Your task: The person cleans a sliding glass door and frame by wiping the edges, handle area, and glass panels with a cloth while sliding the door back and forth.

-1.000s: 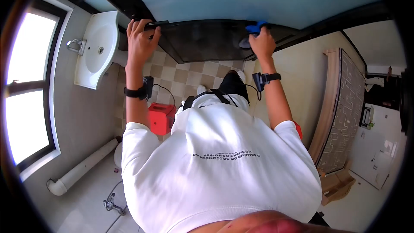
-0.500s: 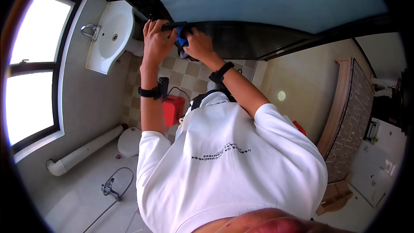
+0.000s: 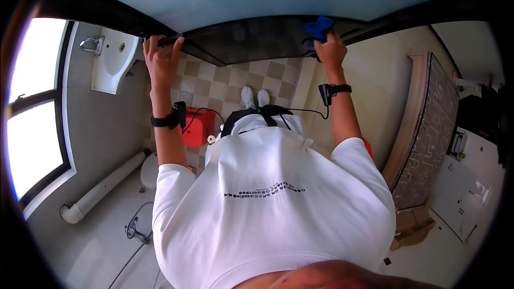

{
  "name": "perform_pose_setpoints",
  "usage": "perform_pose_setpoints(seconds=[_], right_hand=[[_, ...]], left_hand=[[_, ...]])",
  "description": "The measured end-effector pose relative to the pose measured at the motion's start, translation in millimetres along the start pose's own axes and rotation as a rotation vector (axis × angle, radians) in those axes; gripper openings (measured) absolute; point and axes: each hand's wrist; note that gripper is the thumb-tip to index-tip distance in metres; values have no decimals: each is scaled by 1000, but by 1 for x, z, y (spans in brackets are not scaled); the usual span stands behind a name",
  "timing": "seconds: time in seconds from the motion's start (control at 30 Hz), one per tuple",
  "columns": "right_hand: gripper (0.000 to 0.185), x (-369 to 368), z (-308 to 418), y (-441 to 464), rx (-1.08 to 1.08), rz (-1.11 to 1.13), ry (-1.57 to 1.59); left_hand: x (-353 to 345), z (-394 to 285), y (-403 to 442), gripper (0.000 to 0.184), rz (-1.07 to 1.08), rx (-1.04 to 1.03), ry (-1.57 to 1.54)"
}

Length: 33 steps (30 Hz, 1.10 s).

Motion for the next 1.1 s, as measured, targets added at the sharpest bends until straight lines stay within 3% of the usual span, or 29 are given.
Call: perform_pose_setpoints(seconds=[0.1,0.2,0.43,0.63,0.7,0.83,0.93,1.1], right_hand=[[38,8,-30,-2,-148,-10,-36],[40,-7,-45,5,-415,-188,178],[42,-9,13,-1,-221,-224,318],[42,-8,-93,21,-491,-350,266],[39,-12,-98,22,-544,-398,265],[44,-16,-56,28,-576,-334,287],[49,-22,1,24,-443,-228,296],[44,-48,138,12,-323,-150,472]], left_hand=[[-3,0,-4,23,-21,-7,-2],[-6,5,-9,20,-58,-34,57],[-11,2,-17,20,-87,-1,34],[-15,2,-19,23,-117,-15,34],[-14,3,-23,23,-119,-5,42],[-13,0,-20,23,-109,-28,54],[-4,-8,-18,22,-99,-28,22],[12,4,-18,18,64,-78,-138]])
Point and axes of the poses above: each hand's wrist, its own y-axis towards the middle knuckle, its own x-axis out of the back of the hand, z = x × y, and after that the axes turned 11 degrees about x, right-handed
